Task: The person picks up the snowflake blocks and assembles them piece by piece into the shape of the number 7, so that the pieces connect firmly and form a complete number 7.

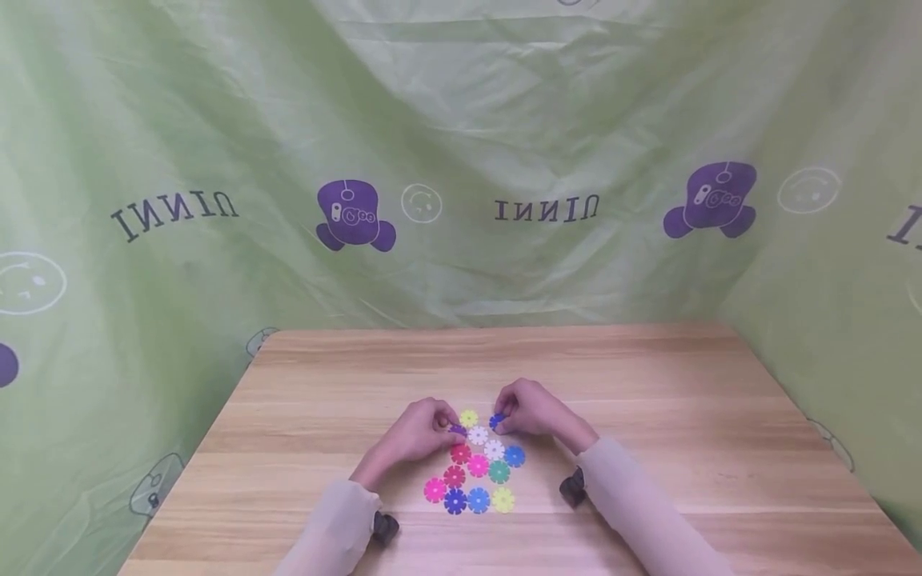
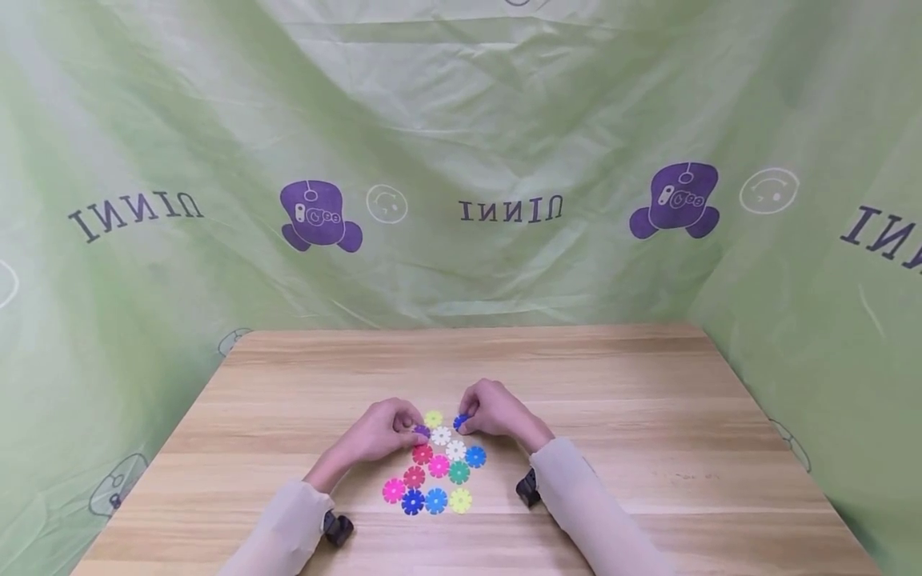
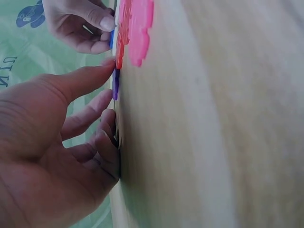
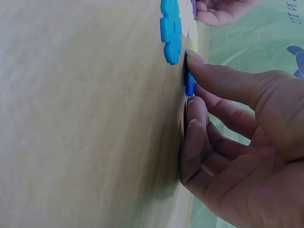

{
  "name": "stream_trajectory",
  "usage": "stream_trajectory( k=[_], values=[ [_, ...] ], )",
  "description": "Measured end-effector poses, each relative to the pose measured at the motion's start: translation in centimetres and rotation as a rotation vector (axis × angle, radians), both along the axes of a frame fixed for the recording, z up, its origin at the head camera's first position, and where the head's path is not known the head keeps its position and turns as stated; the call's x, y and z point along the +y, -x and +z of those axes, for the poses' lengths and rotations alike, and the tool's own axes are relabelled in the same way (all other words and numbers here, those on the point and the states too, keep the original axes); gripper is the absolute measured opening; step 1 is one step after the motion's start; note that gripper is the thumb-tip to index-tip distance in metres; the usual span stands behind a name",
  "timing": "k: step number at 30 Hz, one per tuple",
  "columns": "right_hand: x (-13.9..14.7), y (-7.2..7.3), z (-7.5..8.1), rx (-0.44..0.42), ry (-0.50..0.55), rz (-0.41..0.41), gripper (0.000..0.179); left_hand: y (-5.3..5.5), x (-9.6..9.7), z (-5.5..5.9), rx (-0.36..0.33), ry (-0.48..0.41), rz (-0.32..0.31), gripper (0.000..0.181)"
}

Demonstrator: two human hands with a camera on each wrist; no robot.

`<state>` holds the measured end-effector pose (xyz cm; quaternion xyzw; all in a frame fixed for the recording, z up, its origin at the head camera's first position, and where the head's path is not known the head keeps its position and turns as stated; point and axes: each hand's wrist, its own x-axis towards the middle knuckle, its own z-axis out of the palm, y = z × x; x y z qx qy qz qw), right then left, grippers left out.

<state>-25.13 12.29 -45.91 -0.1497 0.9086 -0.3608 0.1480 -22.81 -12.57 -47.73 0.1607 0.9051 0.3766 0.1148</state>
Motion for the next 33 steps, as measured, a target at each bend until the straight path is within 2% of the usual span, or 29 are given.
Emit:
stream_trajectory(
  k=[6, 11, 14, 24, 33],
  values=[
    [-0.2, -0.4, -0.2, -0.007, 0.019, -0.004, 0.02, -0.4, 0.3, 0.0, -0.064, -0.016, 0.02, 0.019],
    [-0.3, -0.8, -0.4, -0.009, 0.032, -0.009, 0.021, -0.9, 0.5, 0.2, -0.05, -0.009, 0.035, 0.021],
    [-0.3, -0.9, -0.4, 0.006, 0.031, -0.021, 0.023, -1.0, 0.4, 0.4, -0.04, -0.034, 0.045, 0.021],
    [-0.1, -1.4, 0.5, 0.051, 0.06, -0.05, 0.022, -0.5, 0.1, 0.8, -0.107, -0.2, 0.05, 0.014],
    [-0.7, -2.4, 1.1, 0.124, 0.125, -0.058, 0.016, -0.9, 0.8, 0.9, -0.218, -0.375, 0.133, 0.024]
  ],
)
